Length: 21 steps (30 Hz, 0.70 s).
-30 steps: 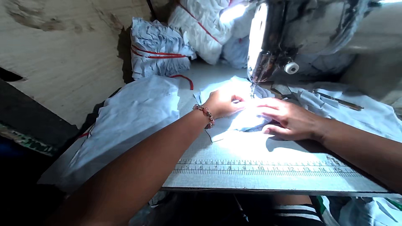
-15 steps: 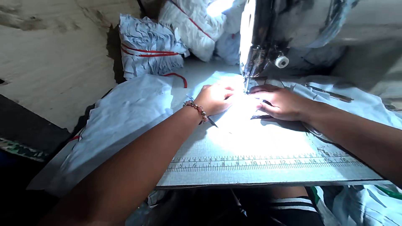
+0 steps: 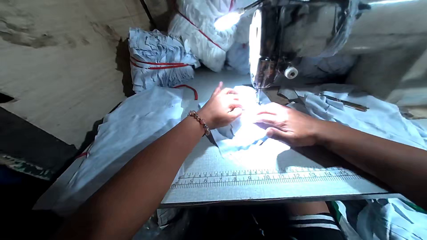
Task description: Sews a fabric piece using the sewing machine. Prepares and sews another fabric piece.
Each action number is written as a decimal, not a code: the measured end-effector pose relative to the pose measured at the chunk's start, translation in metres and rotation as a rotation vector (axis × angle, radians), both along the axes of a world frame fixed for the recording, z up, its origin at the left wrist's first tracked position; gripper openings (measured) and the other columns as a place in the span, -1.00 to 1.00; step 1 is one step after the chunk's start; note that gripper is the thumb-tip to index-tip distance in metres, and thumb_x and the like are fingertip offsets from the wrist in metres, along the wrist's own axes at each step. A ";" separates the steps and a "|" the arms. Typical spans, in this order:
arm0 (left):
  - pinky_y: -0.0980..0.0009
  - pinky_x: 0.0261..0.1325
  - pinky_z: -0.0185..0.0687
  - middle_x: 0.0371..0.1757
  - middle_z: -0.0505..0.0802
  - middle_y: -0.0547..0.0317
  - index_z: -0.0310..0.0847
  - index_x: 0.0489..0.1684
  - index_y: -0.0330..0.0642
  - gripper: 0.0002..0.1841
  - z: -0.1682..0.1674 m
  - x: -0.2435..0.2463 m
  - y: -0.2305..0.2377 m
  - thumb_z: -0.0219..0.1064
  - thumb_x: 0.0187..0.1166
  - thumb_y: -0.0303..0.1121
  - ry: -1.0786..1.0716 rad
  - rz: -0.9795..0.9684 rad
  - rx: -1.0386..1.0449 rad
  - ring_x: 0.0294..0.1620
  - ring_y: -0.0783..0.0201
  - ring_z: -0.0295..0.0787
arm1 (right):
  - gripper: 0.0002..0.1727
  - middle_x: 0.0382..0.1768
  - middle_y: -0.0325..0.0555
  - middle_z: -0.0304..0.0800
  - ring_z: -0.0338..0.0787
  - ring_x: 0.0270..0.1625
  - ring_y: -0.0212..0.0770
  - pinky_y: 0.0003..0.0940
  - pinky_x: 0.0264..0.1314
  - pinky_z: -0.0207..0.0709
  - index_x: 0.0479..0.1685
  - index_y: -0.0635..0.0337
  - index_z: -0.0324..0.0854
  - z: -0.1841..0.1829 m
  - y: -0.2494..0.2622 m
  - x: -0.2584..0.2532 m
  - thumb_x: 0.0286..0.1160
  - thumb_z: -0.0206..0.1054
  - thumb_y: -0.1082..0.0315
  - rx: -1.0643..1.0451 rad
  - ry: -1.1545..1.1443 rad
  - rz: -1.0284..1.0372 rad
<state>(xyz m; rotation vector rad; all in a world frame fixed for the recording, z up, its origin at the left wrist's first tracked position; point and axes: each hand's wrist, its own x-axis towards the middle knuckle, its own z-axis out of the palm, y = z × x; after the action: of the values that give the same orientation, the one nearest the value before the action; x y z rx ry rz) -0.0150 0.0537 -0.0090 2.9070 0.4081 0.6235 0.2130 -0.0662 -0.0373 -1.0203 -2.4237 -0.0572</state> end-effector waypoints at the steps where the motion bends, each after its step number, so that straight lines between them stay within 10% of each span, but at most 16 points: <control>1: -0.53 0.68 -0.24 -0.05 0.93 -0.09 0.88 -0.37 -0.32 -0.57 -0.001 -0.001 0.000 0.04 0.57 -0.31 -0.016 -0.020 0.000 0.48 -0.24 0.65 | -0.36 0.19 -0.19 0.79 0.67 0.36 -0.21 -0.19 0.42 0.50 0.14 0.01 0.81 0.002 -0.001 0.005 0.72 -0.14 -0.17 -0.037 0.006 -0.026; 4: -0.49 0.69 -0.18 -0.15 0.91 -0.17 0.84 -0.42 -0.40 -0.60 0.003 -0.003 -0.009 0.06 0.57 -0.36 -0.014 -0.070 -0.080 0.24 -0.14 0.82 | -0.32 0.16 -0.15 0.80 0.69 0.35 -0.21 -0.13 0.44 0.50 0.00 0.07 0.83 0.004 0.000 0.019 0.77 -0.18 -0.18 -0.111 0.045 -0.062; 6: -0.33 0.62 0.20 -0.24 0.92 -0.09 0.86 -0.43 -0.33 -0.63 0.004 -0.004 -0.015 0.09 0.54 -0.35 -0.026 -0.108 -0.056 0.07 -0.04 0.88 | -0.36 0.15 -0.17 0.80 0.68 0.35 -0.21 -0.05 0.48 0.44 -0.04 0.08 0.83 0.006 0.005 0.031 0.79 -0.17 -0.10 -0.145 0.049 -0.062; 8: 0.06 0.14 0.61 -0.41 0.87 0.10 0.87 -0.52 -0.19 -0.67 0.001 -0.001 -0.017 0.15 0.44 -0.33 -0.068 -0.163 0.043 -0.18 0.14 0.83 | -0.38 0.13 -0.17 0.81 0.68 0.35 -0.18 0.01 0.53 0.37 -0.07 0.09 0.82 0.007 0.010 0.041 0.81 -0.18 -0.05 -0.124 0.025 -0.053; 11: 0.35 -0.35 0.55 -0.44 0.85 0.22 0.91 -0.46 -0.11 -0.71 0.000 0.002 -0.027 0.19 0.38 -0.32 -0.060 -0.190 0.056 -0.43 0.36 0.71 | -0.44 0.13 -0.16 0.81 0.67 0.38 -0.12 0.14 0.60 0.26 0.02 0.07 0.78 0.004 0.016 0.053 0.78 -0.10 -0.07 -0.069 -0.028 -0.061; 21: 0.14 -0.14 0.81 0.06 0.93 0.28 0.93 -0.17 0.17 -0.62 -0.022 0.005 -0.031 0.11 0.56 -0.04 -0.094 -0.170 0.299 -0.01 0.23 0.90 | -0.64 -0.10 -0.01 0.85 0.82 0.08 -0.08 -0.06 0.18 0.66 -0.15 0.26 0.81 0.007 -0.001 0.022 0.49 0.43 0.09 0.025 0.015 -0.053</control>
<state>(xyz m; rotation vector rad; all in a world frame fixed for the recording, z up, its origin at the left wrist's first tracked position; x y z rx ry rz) -0.0100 0.0231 -0.0307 3.1279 0.0571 0.8546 0.2348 -0.0674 -0.0300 -1.0702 -2.3767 -0.0974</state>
